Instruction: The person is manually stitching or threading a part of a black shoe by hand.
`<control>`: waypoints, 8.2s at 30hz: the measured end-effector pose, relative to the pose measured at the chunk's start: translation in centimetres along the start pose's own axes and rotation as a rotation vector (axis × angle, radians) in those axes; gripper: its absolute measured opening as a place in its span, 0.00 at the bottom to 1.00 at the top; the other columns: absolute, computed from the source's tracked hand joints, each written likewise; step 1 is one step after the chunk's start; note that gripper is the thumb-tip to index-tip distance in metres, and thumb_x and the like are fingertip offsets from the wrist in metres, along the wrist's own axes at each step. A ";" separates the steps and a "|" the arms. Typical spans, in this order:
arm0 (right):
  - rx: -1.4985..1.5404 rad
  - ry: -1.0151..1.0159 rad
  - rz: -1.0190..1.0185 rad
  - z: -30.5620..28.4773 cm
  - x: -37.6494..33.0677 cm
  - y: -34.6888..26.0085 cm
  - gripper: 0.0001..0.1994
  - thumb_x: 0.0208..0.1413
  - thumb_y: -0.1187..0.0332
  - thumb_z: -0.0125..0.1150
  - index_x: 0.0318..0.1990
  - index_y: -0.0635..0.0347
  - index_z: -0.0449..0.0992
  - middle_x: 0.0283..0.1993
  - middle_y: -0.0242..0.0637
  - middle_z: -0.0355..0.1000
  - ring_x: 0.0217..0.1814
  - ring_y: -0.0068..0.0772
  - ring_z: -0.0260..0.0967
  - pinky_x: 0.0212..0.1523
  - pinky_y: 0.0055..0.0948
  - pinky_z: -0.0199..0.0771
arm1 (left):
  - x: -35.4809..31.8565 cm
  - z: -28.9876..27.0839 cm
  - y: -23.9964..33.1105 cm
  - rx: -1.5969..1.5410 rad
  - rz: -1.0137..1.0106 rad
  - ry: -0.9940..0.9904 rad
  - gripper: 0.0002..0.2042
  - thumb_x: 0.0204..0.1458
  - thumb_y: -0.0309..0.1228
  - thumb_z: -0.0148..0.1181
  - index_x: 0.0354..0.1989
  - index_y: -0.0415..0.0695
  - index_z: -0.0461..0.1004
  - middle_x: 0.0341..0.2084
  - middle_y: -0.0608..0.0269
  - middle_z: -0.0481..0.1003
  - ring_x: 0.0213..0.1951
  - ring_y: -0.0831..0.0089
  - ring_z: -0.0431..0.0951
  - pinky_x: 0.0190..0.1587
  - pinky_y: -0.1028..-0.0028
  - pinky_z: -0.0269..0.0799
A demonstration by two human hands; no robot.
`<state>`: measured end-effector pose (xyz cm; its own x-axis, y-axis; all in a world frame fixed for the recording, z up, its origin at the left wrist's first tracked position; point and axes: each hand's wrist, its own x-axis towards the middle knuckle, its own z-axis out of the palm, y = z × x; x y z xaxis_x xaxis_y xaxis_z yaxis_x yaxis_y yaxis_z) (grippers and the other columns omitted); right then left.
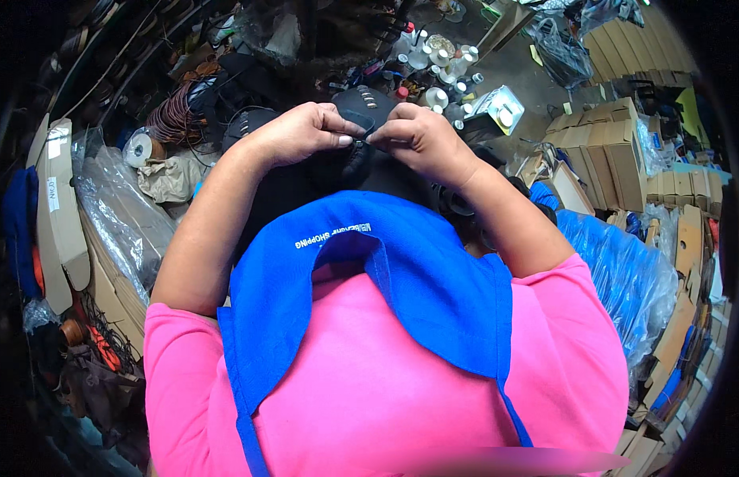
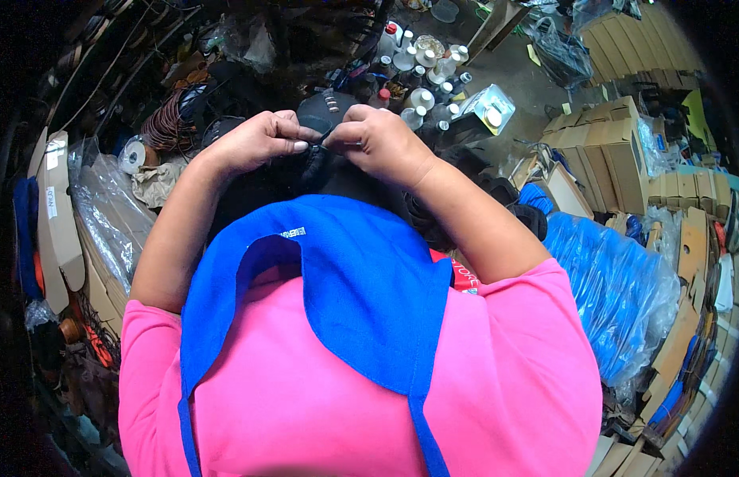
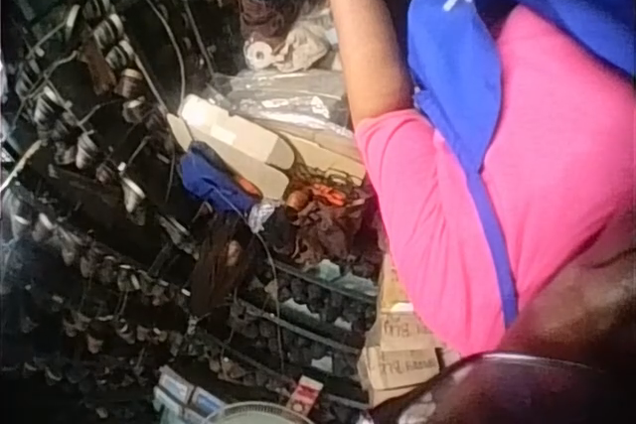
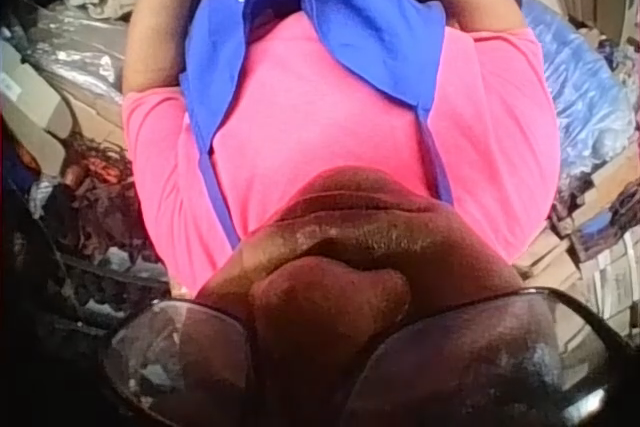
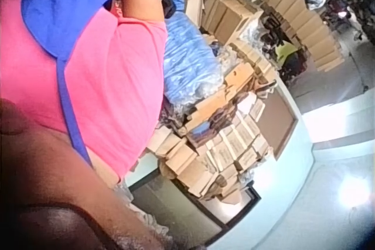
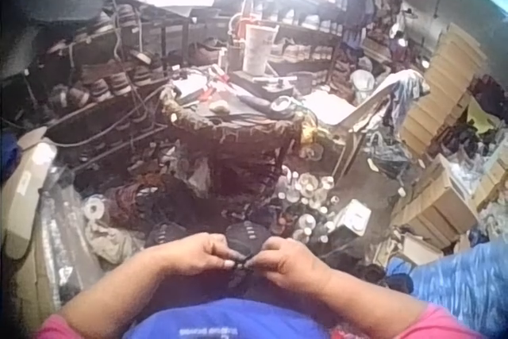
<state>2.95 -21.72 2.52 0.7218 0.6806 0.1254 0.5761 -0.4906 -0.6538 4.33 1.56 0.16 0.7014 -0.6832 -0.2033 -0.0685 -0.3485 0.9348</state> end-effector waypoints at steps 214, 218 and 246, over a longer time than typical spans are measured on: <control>0.199 -0.058 0.222 1.3 -1.9 2.1 0.17 0.48 0.77 0.54 0.43 0.46 0.79 0.31 0.31 0.64 0.39 0.28 0.62 0.45 0.26 0.64 | -3.3 4.3 -0.8 0.351 0.146 0.663 0.11 0.38 0.21 0.63 0.31 0.51 0.81 0.22 0.65 0.66 0.30 0.68 0.67 0.34 0.70 0.65; 0.233 -0.134 0.229 0.6 -1.0 2.2 0.17 0.47 0.78 0.52 0.43 0.49 0.79 0.32 0.31 0.63 0.40 0.27 0.62 0.47 0.25 0.63 | -3.0 4.1 -1.0 0.405 0.127 0.636 0.11 0.38 0.22 0.63 0.31 0.52 0.81 0.22 0.65 0.66 0.30 0.67 0.67 0.34 0.69 0.65; 0.696 -0.070 0.402 2.5 -0.8 2.4 0.14 0.47 0.72 0.64 0.44 0.59 0.77 0.37 0.32 0.76 0.39 0.18 0.69 0.44 0.22 0.69 | -2.3 5.4 -2.4 -0.048 -0.055 0.625 0.10 0.42 0.21 0.62 0.35 0.42 0.78 0.26 0.62 0.76 0.32 0.74 0.74 0.37 0.75 0.70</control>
<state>2.78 -22.13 -1.01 0.7843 0.5676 -0.2504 -0.1106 -0.2692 -0.9567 -0.92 0.50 -3.15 0.9862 -0.1557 -0.0558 0.0007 -0.3336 0.9427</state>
